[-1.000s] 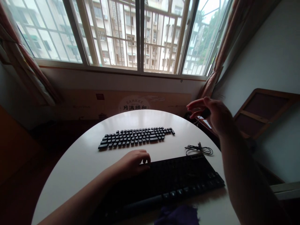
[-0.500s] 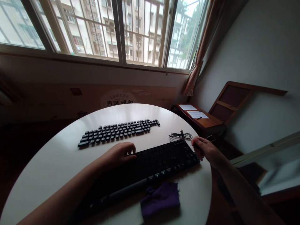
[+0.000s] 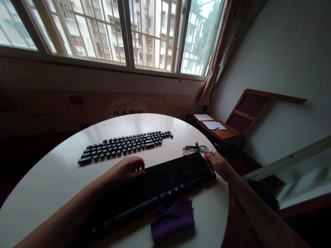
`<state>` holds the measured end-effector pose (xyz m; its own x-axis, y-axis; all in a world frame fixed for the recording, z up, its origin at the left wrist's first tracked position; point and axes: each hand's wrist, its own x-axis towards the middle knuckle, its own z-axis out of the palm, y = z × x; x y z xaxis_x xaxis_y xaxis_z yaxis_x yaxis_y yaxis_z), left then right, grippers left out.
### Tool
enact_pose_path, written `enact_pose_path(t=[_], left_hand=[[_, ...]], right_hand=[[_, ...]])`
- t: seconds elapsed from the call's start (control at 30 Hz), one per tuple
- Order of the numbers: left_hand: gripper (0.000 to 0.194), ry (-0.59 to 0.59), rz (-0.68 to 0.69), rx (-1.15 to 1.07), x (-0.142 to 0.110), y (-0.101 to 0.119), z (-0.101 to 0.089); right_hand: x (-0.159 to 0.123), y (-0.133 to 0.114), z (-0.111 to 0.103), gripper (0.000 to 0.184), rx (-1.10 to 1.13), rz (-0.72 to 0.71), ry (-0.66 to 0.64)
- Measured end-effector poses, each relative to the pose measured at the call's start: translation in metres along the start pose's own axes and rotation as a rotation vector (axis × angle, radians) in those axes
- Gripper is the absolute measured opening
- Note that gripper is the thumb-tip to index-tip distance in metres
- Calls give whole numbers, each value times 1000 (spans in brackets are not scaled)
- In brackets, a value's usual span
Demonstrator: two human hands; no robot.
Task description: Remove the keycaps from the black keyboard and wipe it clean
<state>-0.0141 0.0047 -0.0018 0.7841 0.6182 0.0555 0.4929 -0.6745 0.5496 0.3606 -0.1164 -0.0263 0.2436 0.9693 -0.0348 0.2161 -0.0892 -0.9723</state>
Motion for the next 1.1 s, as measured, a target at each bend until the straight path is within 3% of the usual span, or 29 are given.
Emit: enact_pose_path(t=[0.17, 0.3, 0.5, 0.87, 1.1], left_hand=[[29, 0, -19, -20, -1, -2, 1], [29, -3, -9, -7, 0, -3, 2], [29, -1, -12, -11, 0, -4, 2], [28, -8, -19, -20, -1, -5, 2], [31, -5, -25, -10, -1, 0, 0]], right_hand=[[0, -2, 3, 42, -100, -33, 0], [-8, -1, 6, 42, -183, -146, 6], [-26, 10, 10, 42, -226, -261, 101], [-18, 22, 7, 44, 73, -182, 240], [-7, -5, 4, 40, 248, -198, 132]])
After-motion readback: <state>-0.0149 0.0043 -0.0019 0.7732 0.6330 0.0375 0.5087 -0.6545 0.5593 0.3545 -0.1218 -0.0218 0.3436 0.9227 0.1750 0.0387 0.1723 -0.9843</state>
